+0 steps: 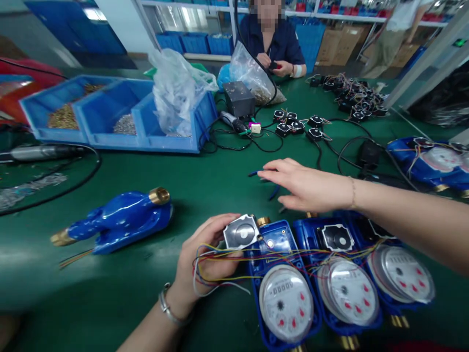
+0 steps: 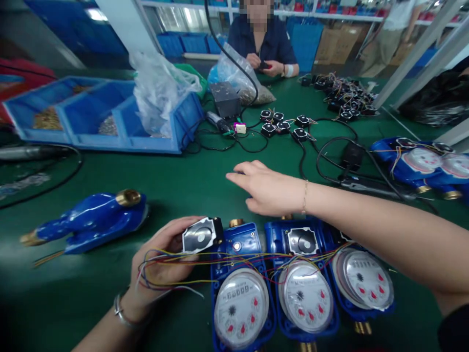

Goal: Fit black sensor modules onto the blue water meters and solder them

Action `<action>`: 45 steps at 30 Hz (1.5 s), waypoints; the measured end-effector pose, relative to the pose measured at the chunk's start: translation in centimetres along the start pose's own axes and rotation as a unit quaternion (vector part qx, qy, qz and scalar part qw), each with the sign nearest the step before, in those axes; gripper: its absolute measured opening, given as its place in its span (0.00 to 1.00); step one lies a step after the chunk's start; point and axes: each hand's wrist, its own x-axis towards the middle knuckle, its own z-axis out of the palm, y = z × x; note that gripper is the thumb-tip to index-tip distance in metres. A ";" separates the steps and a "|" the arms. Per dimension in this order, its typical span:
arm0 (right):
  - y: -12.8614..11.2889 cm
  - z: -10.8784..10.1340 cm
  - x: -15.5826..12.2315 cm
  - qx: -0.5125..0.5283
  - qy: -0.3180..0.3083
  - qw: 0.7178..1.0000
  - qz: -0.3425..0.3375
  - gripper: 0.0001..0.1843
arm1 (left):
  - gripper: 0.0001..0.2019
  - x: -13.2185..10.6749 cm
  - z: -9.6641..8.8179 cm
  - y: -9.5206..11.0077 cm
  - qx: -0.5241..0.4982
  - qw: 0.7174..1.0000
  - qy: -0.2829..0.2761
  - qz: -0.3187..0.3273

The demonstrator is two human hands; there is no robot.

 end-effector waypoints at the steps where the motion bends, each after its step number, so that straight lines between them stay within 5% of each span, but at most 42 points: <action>1: -1.4 -0.9 -0.1 0.034 0.005 0.999 -0.036 0.35 | 0.21 0.0 0.0 0.0 -0.001 1.000 0.000 0.003; 4: -5.0 -2.4 -0.6 0.087 0.011 0.989 -0.121 0.32 | 0.22 0.2 0.0 0.5 0.009 1.000 0.006 -0.001; 8: -6.9 -2.0 -0.6 0.045 0.043 0.990 -0.127 0.26 | 0.23 0.5 0.2 1.6 -0.007 1.000 0.003 -0.005; 14: -5.6 -3.0 -2.3 -0.030 0.126 0.989 -0.077 0.23 | 0.36 1.3 0.5 2.8 0.000 0.994 -0.108 -0.007; 19: -4.1 -5.0 -4.8 -0.056 0.238 0.970 -0.012 0.26 | 0.23 2.1 -0.1 4.1 0.184 0.946 -0.262 0.045; 30: -5.8 -6.6 -7.0 -0.026 0.287 0.958 0.000 0.24 | 0.18 4.2 1.0 5.8 0.284 0.898 -0.323 0.094; 32: -5.9 -6.7 -7.3 -0.023 0.285 0.958 -0.001 0.24 | 0.13 3.8 0.2 6.7 0.349 0.887 -0.287 0.094; 34: -5.8 -6.7 -7.6 -0.023 0.283 0.959 -0.002 0.24 | 0.08 3.1 -0.7 8.2 0.441 0.876 -0.183 0.067; 36: -5.7 -6.7 -7.9 -0.024 0.282 0.959 0.002 0.24 | 0.12 2.5 -1.1 9.9 0.486 0.868 -0.086 0.043; 37: -5.7 -6.8 -8.0 -0.025 0.282 0.959 0.005 0.23 | 0.13 2.3 -0.9 10.5 0.476 0.874 -0.081 0.045; 40: -5.9 -6.8 -8.2 -0.026 0.286 0.958 0.009 0.22 | 0.17 2.9 1.3 11.2 0.364 0.900 -0.225 0.086; 42: -6.2 -6.8 -8.3 -0.029 0.289 0.957 0.005 0.22 | 0.24 4.0 3.2 10.7 0.316 0.885 -0.327 0.096; 45: -6.5 -6.8 -8.6 -0.032 0.286 0.958 0.001 0.23 | 0.31 5.5 4.9 9.8 0.332 0.859 -0.376 0.098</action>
